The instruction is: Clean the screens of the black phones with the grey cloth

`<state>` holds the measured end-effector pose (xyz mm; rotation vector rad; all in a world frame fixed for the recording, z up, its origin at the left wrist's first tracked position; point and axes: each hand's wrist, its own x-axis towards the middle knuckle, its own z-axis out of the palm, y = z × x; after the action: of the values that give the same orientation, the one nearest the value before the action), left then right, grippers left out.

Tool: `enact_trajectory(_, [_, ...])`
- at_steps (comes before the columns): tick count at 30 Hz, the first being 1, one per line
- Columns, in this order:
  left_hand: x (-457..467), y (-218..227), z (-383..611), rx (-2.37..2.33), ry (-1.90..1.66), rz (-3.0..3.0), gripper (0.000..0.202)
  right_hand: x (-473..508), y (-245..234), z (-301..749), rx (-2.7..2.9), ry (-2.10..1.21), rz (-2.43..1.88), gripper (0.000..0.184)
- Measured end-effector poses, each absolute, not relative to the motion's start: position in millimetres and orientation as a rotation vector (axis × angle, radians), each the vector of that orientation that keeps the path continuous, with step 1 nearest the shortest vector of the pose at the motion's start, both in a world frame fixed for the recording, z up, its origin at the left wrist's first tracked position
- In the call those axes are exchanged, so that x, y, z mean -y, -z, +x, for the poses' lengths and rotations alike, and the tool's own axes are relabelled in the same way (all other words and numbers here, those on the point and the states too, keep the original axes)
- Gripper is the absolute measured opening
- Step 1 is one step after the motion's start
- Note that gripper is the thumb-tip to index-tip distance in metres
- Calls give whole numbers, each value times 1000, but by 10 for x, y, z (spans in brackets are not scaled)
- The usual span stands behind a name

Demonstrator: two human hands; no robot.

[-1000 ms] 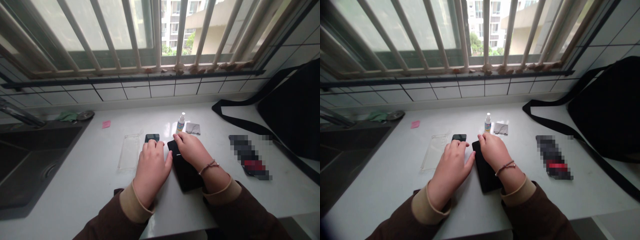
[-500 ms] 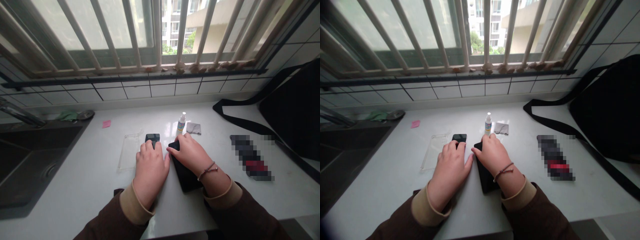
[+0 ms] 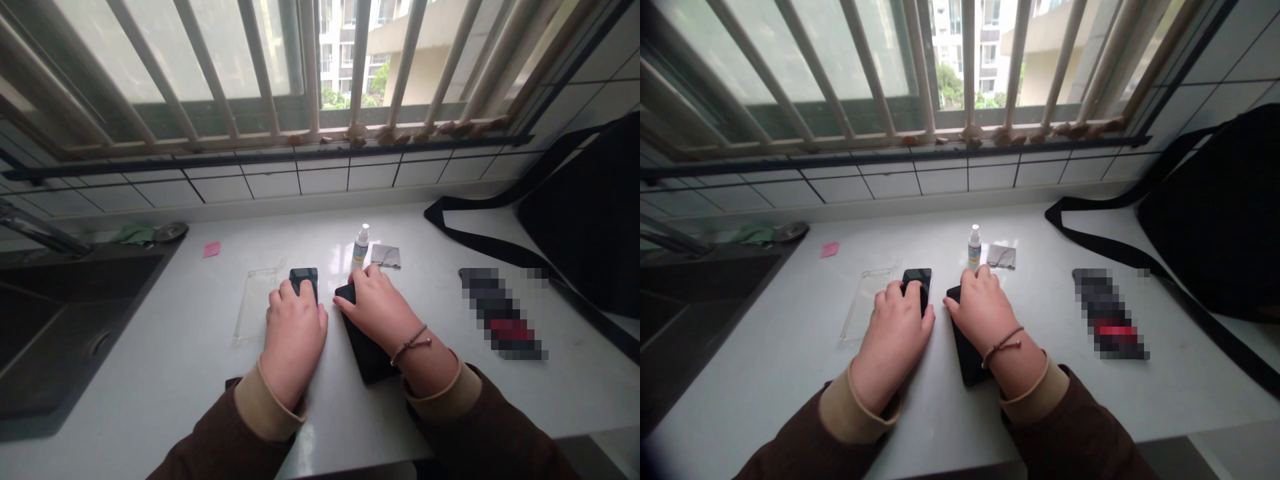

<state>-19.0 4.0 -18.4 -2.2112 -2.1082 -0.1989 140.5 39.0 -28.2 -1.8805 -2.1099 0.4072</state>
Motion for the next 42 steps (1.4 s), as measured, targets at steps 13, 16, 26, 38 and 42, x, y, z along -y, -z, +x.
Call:
enact_trajectory(13, [-84, 211, -214, 2129, 320, -2172, 39, -392, 278, 1380, 2080, -264, -1682, 33])
enact_trajectory(16, [-79, 227, -218, 2143, 369, -2196, 40, -381, 203, 1345, 2085, -356, -1433, 22])
enact_trajectory(26, [-93, 249, -242, 2341, 650, -2332, 50, -308, 119, 1266, 1890, -1238, -1380, 29])
enact_trajectory(38, [-134, 271, -259, 2339, 951, -2414, 50, -376, 156, 1237, 1784, -1377, -1374, 32])
enact_trajectory(42, [-121, 239, -245, 2237, 1075, -2448, 47, -383, 150, 1261, 1748, -1183, -1410, 30])
